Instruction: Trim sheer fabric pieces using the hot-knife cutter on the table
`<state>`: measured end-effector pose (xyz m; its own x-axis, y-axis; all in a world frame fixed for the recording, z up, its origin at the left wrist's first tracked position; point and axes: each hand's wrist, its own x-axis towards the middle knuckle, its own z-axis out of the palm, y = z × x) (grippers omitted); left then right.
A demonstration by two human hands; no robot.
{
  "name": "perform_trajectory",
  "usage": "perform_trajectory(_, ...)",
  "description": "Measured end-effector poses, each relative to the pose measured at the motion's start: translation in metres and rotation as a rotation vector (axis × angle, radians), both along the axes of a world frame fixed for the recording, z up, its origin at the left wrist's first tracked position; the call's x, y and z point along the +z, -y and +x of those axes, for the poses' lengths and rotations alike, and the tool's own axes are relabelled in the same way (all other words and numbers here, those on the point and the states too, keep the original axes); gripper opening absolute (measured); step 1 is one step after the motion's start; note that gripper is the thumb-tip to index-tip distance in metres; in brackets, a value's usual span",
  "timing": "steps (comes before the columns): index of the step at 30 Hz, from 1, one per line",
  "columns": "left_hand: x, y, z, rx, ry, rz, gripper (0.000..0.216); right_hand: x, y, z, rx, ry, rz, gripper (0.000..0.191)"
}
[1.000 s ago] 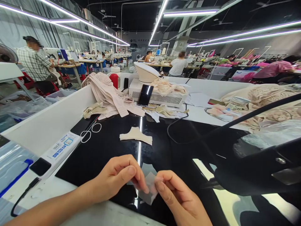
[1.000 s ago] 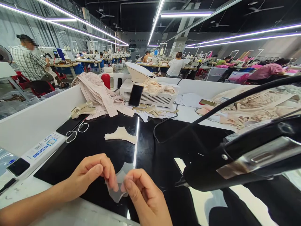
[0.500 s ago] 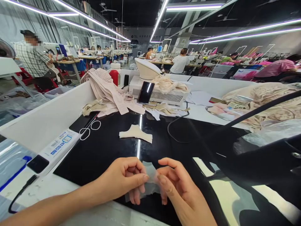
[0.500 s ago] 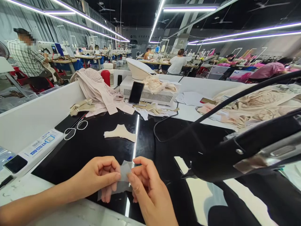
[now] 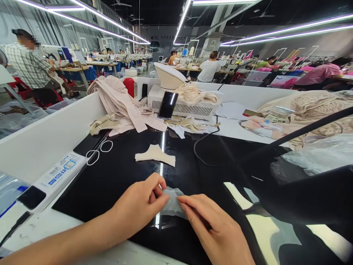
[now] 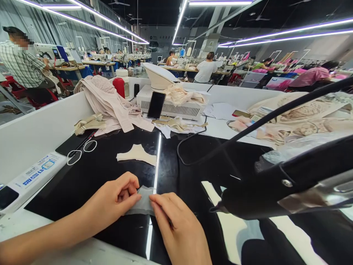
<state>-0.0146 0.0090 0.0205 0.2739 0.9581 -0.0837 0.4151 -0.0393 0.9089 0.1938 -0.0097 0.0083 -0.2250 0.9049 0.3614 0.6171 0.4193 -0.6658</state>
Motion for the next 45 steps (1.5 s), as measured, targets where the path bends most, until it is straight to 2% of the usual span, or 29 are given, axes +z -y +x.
perform_trajectory(5,-0.005,0.003,-0.002,-0.072,-0.408,0.338,0.017,-0.008,0.001,0.003,0.030,0.242,0.202,0.027)
perform_trajectory(11,-0.009,0.003,-0.002,-0.152,-0.583,0.492,0.022,-0.006,0.003,0.001,0.030,0.389,0.235,0.030)
perform_trajectory(19,-0.005,0.005,-0.002,-0.224,-0.699,0.448,0.023,-0.013,0.003,0.003,0.088,0.474,0.247,0.029)
perform_trajectory(31,-0.005,0.002,-0.001,-0.223,-0.724,0.457,0.025,-0.011,0.003,0.000,0.058,0.499,0.274,0.031)
perform_trajectory(45,-0.006,0.004,-0.005,-0.208,-0.713,0.497,0.017,-0.016,0.002,0.000,0.046,0.455,0.283,0.029)
